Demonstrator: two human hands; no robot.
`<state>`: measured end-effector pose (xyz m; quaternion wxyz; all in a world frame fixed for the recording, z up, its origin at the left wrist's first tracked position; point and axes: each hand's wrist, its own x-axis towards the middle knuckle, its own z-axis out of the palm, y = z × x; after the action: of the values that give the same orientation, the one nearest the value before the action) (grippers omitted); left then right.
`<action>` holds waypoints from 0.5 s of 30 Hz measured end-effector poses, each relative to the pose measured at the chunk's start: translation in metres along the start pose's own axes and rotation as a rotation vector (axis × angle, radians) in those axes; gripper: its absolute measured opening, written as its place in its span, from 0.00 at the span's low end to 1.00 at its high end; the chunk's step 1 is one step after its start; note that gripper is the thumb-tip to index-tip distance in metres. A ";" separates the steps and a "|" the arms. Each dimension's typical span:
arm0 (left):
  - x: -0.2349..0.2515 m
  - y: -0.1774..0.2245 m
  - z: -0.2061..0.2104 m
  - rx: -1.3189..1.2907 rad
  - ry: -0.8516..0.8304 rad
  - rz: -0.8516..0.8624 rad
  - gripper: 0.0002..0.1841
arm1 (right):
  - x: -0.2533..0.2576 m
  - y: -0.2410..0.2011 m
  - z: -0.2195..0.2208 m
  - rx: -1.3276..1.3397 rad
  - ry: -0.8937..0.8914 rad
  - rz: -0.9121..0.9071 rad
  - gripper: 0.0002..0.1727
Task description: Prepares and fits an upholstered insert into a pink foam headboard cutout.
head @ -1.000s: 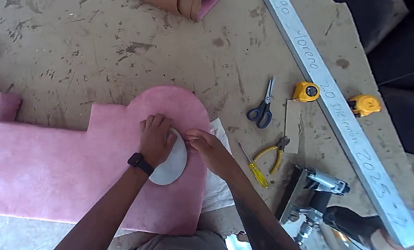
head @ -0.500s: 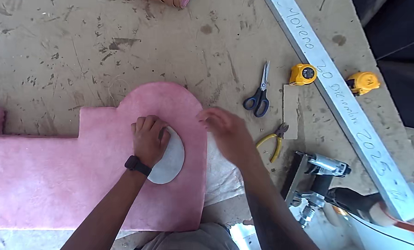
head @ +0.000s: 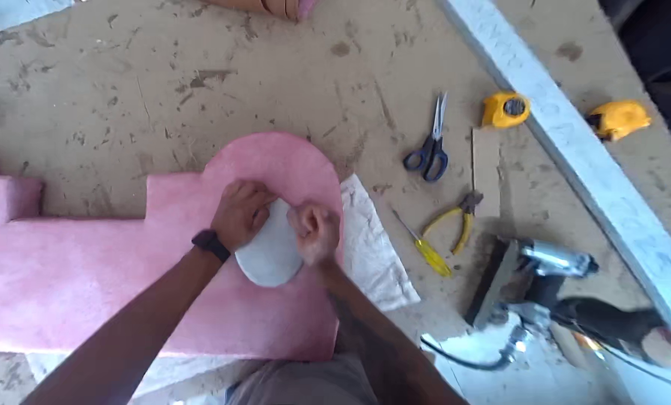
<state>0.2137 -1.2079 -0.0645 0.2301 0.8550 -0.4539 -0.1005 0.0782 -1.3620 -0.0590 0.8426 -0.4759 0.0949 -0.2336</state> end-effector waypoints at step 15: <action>0.015 -0.006 0.004 0.024 0.087 0.023 0.16 | 0.039 -0.063 0.035 -0.085 -0.098 -0.129 0.31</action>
<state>0.2243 -1.2186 -0.0706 0.2406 0.8559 -0.4544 -0.0554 0.1065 -1.3817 0.0151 0.8085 -0.5271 0.0328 -0.2596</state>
